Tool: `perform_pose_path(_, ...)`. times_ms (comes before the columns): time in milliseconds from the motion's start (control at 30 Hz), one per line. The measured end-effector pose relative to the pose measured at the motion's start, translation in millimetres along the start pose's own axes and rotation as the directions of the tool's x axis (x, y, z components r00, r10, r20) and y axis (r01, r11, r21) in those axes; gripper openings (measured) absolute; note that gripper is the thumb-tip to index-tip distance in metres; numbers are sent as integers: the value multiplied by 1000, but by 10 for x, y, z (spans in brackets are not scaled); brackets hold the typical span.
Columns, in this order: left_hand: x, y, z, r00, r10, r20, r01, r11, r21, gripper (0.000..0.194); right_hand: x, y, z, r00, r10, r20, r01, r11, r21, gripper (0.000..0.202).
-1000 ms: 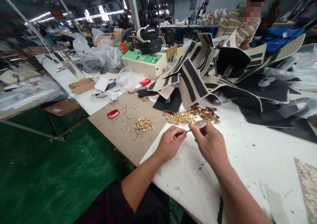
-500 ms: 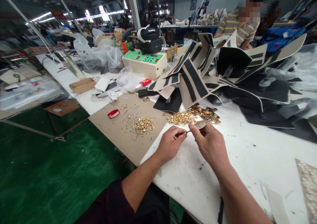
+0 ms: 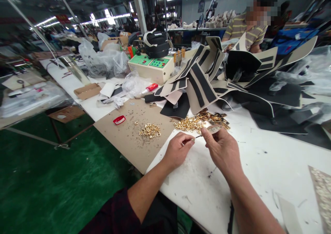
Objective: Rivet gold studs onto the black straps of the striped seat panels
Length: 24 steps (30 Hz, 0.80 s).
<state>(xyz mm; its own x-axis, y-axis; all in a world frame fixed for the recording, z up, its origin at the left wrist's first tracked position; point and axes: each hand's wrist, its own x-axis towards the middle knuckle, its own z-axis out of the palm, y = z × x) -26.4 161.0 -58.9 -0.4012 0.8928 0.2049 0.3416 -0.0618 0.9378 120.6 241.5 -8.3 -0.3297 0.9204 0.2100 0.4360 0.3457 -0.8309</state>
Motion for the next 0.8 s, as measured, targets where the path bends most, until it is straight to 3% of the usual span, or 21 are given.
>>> perform_pose_path(133,-27,48,-6,1000,-15,-18,15,1000,12,10,-6,-51,-60,997,79,-20,-76,990,116,50)
perform_pose_path(233,-78,77,-136,999,-15,-47,19,995,93,13,1,-64,-118,989,145,-23,-135,960,244,50)
perform_pose_path(300,-104,63,-343,997,3,-71,13,976,215,16,17,-45,-149,985,167,-39,-142,923,357,47)
perform_pose_path(400,-95,-14,-812,989,32,-147,36,897,440,18,62,15,-166,978,190,-86,-117,843,526,44)
perform_pose_path(500,-37,-68,-1256,978,19,-208,121,760,639,20,115,75,-164,970,209,-124,-85,771,631,41)
perform_pose_path(567,-2,-35,-1376,970,8,-243,176,665,726,29,143,98,-170,967,213,-142,-69,750,658,40)
perform_pose_path(600,8,2,-1356,966,19,-256,185,638,747,34,154,105,-177,966,213,-150,-61,746,663,40)
perform_pose_path(667,18,95,-1157,972,60,-225,135,645,753,33,168,110,-194,962,214,-170,-47,743,667,40)
perform_pose_path(800,85,228,-359,990,90,106,-137,753,643,20,181,111,-219,955,242,-171,-57,717,695,39)
